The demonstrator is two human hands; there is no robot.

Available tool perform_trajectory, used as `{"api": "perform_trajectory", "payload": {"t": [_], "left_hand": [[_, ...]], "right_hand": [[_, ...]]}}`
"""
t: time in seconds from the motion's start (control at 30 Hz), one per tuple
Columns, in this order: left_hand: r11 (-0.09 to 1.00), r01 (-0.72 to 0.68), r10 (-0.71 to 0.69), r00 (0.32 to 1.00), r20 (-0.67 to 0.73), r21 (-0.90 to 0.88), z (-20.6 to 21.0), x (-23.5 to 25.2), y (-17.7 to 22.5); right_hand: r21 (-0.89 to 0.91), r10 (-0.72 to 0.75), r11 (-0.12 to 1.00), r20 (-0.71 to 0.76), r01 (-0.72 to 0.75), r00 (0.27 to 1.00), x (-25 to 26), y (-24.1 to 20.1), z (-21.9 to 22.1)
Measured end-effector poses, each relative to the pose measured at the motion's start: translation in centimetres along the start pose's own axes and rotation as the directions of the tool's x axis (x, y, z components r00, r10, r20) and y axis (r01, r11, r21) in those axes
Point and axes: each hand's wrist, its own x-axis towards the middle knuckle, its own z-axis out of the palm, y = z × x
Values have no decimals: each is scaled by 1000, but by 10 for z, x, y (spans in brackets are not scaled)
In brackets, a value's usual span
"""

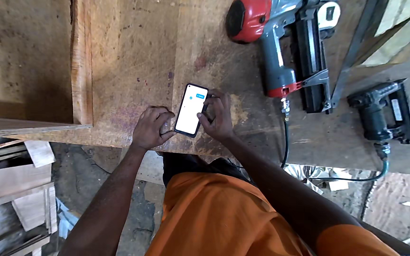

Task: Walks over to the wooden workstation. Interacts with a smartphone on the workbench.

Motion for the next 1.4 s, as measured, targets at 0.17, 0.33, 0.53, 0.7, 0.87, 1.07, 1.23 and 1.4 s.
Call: {"api": "perform_trajectory", "payload": {"t": [0.17,0.33,0.53,0.7,0.87,1.07,1.23,1.4], "left_hand": [[1000,1,-1,1000,4,-3,0,0,0],[1000,10,-9,1000,15,-7,1,0,0],[1000,5,-5,1000,4,-5,1,0,0],[1000,3,-3,1000,6,-2,1,0,0],[1000,-6,6,1000,1,4,1,0,-1],[1000,0,0,1000,9,1,1,0,0],[1000,4,-4,1000,8,0,1,0,0],[1000,14,-14,1000,25,-6,0,0,0]], "right_hand": [[9,1,1000,-6,-1,1000,0,0,0],[10,10,1000,-9,-10,1000,0,0,0],[14,6,1000,-16,-6,1000,0,0,0],[14,11,1000,-14,-11,1000,0,0,0],[11,7,1000,-19,-7,1000,0,0,0],[10,9,1000,-21,-9,1000,0,0,0],[14,5,1000,-19,-5,1000,0,1,0],[18,6,1000,-19,-5,1000,0,1,1]]}}
